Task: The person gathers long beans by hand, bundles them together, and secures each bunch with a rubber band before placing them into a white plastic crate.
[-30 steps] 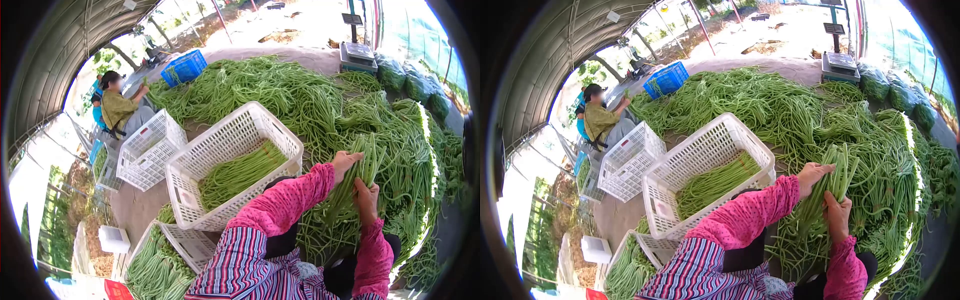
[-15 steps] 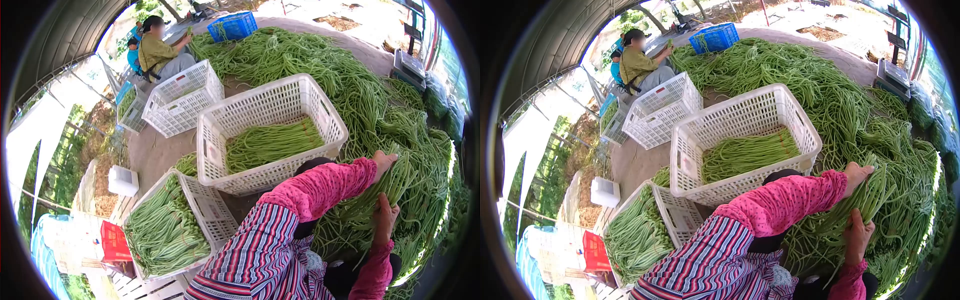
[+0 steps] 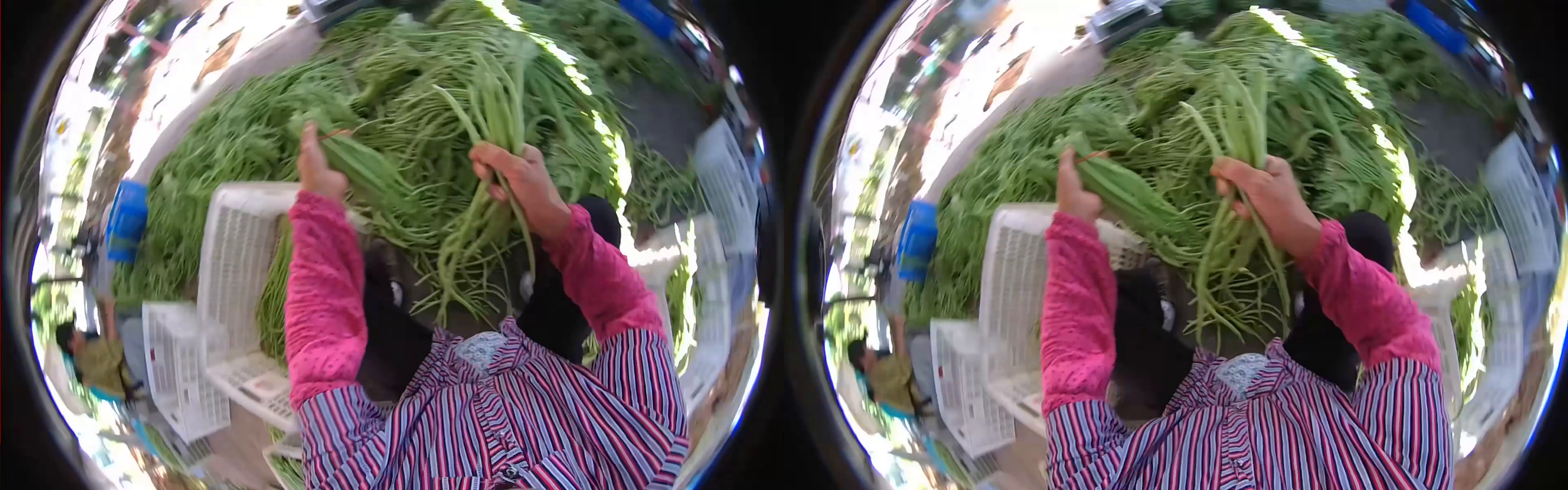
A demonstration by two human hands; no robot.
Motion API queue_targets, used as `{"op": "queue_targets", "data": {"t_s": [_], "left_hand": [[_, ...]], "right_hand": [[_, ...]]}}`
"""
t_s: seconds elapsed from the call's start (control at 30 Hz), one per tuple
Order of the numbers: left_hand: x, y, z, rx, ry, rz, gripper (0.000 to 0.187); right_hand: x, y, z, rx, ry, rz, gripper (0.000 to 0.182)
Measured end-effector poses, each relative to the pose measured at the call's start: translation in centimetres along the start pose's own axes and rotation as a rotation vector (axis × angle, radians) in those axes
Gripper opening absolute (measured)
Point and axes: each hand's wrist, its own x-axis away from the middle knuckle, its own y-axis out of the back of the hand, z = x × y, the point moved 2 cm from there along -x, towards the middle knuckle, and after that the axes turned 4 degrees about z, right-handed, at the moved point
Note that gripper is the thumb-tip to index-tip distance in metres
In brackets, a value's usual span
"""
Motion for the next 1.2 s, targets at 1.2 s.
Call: {"op": "queue_targets", "data": {"t_s": [1.2], "left_hand": [[10.7, -13.6, -2.4, 0.172, 0.065, 0.589, 0.036]], "right_hand": [[5.8, 12.9, 8.9, 1.074, 0.505, -0.172, 0.026]]}}
